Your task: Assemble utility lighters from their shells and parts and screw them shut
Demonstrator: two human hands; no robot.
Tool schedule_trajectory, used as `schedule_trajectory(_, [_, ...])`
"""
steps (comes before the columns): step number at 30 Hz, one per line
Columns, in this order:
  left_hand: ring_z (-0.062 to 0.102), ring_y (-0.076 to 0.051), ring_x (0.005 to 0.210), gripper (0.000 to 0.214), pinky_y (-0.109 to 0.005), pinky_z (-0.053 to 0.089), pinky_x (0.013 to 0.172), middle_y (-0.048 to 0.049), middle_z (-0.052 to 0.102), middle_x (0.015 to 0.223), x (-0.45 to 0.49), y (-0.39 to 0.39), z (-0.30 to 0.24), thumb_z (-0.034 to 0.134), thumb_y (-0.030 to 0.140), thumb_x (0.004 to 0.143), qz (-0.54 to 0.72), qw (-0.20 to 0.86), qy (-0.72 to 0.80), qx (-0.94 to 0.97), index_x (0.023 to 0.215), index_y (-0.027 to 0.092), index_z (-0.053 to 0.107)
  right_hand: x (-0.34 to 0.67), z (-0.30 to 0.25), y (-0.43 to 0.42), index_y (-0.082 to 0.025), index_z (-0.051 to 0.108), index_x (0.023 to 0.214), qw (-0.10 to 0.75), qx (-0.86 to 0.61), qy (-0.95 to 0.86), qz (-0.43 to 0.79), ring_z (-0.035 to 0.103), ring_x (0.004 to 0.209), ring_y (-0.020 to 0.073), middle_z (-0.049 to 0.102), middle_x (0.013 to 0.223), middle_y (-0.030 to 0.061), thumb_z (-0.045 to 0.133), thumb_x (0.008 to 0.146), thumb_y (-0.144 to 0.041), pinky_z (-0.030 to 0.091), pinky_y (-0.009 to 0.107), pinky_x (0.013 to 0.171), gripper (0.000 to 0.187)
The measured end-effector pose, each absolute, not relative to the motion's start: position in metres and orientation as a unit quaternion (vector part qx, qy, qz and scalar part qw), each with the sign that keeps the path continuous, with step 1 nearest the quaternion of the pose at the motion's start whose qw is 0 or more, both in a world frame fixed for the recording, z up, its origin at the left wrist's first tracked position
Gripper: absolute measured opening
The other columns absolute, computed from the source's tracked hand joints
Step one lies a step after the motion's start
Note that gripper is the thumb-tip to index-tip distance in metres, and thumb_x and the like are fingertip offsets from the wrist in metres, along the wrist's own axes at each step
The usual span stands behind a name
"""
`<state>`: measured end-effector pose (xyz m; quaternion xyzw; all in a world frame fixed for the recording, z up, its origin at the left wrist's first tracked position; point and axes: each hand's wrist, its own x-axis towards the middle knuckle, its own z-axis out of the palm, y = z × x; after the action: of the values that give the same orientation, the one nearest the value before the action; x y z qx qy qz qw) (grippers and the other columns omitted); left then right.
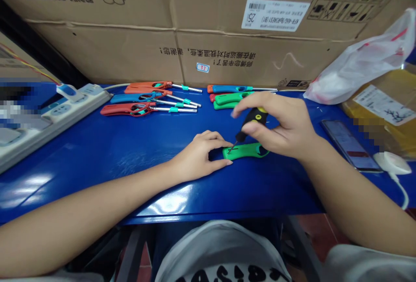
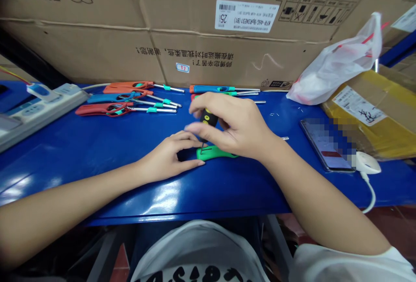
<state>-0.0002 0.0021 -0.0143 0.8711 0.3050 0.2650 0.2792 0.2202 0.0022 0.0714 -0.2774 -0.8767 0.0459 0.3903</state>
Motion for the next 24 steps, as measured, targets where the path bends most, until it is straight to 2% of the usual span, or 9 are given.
schedule_trajectory(2, [0.065,-0.023,0.102,0.035,-0.044,0.049,0.097,-0.0068,0.07,0.11,-0.0001,0.002,-0.0135,0.078,0.033,0.088,0.259,0.284,0.305,0.871,0.12,0.02,0.072,0.2221,0.0758,-0.0003,-0.022,0.063,0.132,0.358,-0.268,-0.886,0.119,0.072,0.08,0.0151,0.075,0.117,0.0072,0.049,0.103,-0.034,0.058,0.028,0.073,0.034])
schedule_trajectory(4, [0.065,-0.023,0.102,0.035,-0.044,0.049,0.098,-0.0065,0.07,0.11,-0.0003,0.0019,-0.0134,0.078,0.034,0.087,0.258,0.284,0.307,0.871,0.119,0.021,0.072,0.2233,0.0767,-0.0009,-0.023,0.057,0.141,0.345,-0.271,-0.884,0.16,0.072,0.08,0.0147,0.075,0.118,0.0069,0.051,0.102,-0.03,0.058,0.027,0.071,0.04])
schedule_trajectory(8, [0.065,-0.024,0.104,0.035,-0.044,0.05,0.097,-0.0066,0.071,0.111,-0.0008,0.0022,-0.015,0.079,0.033,0.086,0.27,0.278,0.303,0.871,0.118,0.022,0.072,0.2219,0.0702,0.0024,-0.024,0.073,0.11,0.389,-0.296,-0.872,0.041,0.073,0.078,0.0188,0.078,0.095,0.0019,0.075,0.088,-0.041,0.059,0.029,0.071,0.028])
schedule_trajectory(10, [0.065,-0.024,0.103,0.035,-0.043,0.05,0.096,-0.0063,0.071,0.111,-0.0009,0.0023,-0.0153,0.079,0.033,0.086,0.272,0.274,0.303,0.871,0.118,0.022,0.072,0.2209,0.0698,0.0029,-0.025,0.073,0.104,0.394,-0.291,-0.872,-0.002,0.075,0.083,0.0204,0.079,0.095,0.0018,0.076,0.087,-0.045,0.059,0.031,0.077,0.026])
schedule_trajectory(13, [0.065,-0.023,0.102,0.034,-0.043,0.05,0.097,-0.0059,0.071,0.11,-0.0007,0.0023,-0.0146,0.079,0.034,0.087,0.264,0.276,0.307,0.871,0.119,0.023,0.072,0.2214,0.0756,0.0002,-0.024,0.065,0.129,0.358,-0.274,-0.891,0.044,0.075,0.1,0.0214,0.076,0.12,0.0064,0.057,0.1,-0.037,0.059,0.033,0.087,0.032])
schedule_trajectory(15, [0.065,-0.023,0.102,0.034,-0.043,0.05,0.097,-0.006,0.07,0.109,-0.0004,0.0022,-0.0145,0.079,0.034,0.087,0.26,0.28,0.308,0.871,0.118,0.022,0.072,0.2223,0.0788,-0.0016,-0.024,0.057,0.141,0.336,-0.271,-0.896,0.102,0.075,0.096,0.019,0.073,0.126,0.0074,0.05,0.102,-0.031,0.06,0.031,0.081,0.039])
schedule_trajectory(18, [0.066,-0.024,0.103,0.033,-0.044,0.05,0.098,-0.0061,0.071,0.11,-0.0003,0.0022,-0.0152,0.079,0.033,0.086,0.27,0.278,0.305,0.87,0.117,0.023,0.073,0.2229,0.0766,-0.0009,-0.025,0.067,0.124,0.353,-0.292,-0.886,0.068,0.074,0.081,0.0169,0.078,0.109,0.0028,0.064,0.096,-0.035,0.059,0.027,0.071,0.03])
schedule_trajectory(21, [0.066,-0.024,0.104,0.035,-0.044,0.05,0.098,-0.0066,0.071,0.112,-0.0003,0.0021,-0.0151,0.079,0.033,0.086,0.274,0.274,0.303,0.871,0.118,0.022,0.072,0.2232,0.0723,0.0015,-0.024,0.071,0.104,0.381,-0.301,-0.874,-0.007,0.074,0.079,0.0182,0.079,0.096,0.0005,0.071,0.091,-0.043,0.058,0.028,0.074,0.022])
schedule_trajectory(24, [0.065,-0.024,0.103,0.034,-0.044,0.05,0.098,-0.0067,0.071,0.11,-0.0001,0.002,-0.0136,0.079,0.034,0.087,0.264,0.282,0.305,0.87,0.119,0.022,0.072,0.2246,0.0749,0.001,-0.023,0.061,0.131,0.343,-0.286,-0.893,0.053,0.074,0.087,0.0183,0.075,0.118,0.0056,0.054,0.101,-0.036,0.058,0.031,0.082,0.033])
